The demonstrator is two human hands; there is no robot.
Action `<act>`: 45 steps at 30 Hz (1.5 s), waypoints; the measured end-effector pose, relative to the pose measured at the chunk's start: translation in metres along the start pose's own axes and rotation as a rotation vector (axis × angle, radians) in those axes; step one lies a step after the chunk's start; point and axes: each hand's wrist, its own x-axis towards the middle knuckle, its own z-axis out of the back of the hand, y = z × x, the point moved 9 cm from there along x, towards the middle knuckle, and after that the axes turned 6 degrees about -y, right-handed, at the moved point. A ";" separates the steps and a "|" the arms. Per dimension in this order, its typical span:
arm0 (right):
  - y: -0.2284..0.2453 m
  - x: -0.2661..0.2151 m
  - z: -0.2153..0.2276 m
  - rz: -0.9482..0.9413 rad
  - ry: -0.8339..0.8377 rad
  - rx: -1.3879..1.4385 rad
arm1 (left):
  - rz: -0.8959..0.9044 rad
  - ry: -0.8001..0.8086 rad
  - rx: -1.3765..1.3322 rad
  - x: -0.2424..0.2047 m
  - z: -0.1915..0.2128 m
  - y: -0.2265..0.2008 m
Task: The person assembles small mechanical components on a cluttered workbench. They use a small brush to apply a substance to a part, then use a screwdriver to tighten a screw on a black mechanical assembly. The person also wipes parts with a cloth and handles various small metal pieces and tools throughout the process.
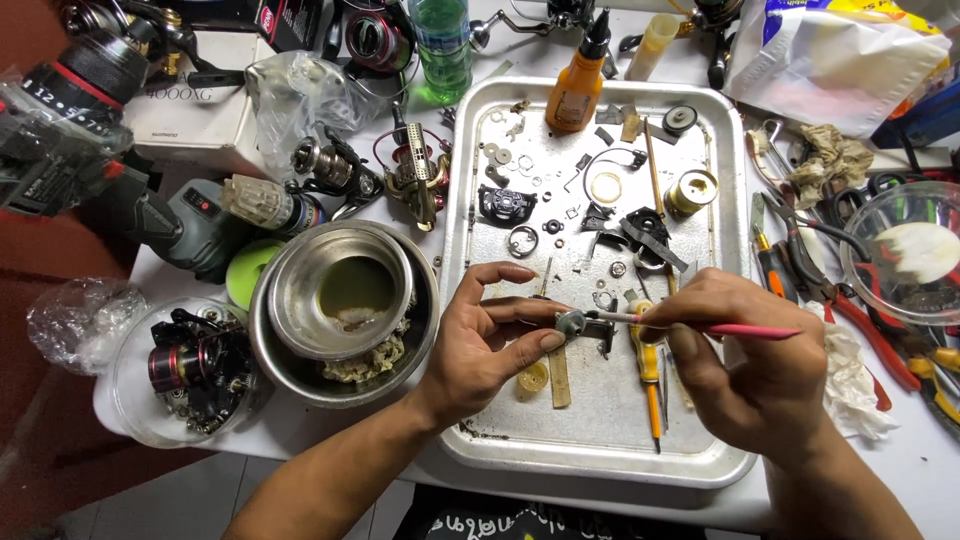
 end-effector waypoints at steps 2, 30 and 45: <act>0.000 0.000 -0.001 -0.012 -0.004 0.037 | 0.004 -0.005 0.010 0.000 0.001 0.001; 0.045 -0.020 -0.037 0.614 0.149 -0.301 | 0.167 -0.158 -0.251 0.007 0.017 0.026; 0.010 -0.006 -0.011 0.124 0.201 -0.308 | 0.051 -0.182 -0.376 0.014 0.031 0.018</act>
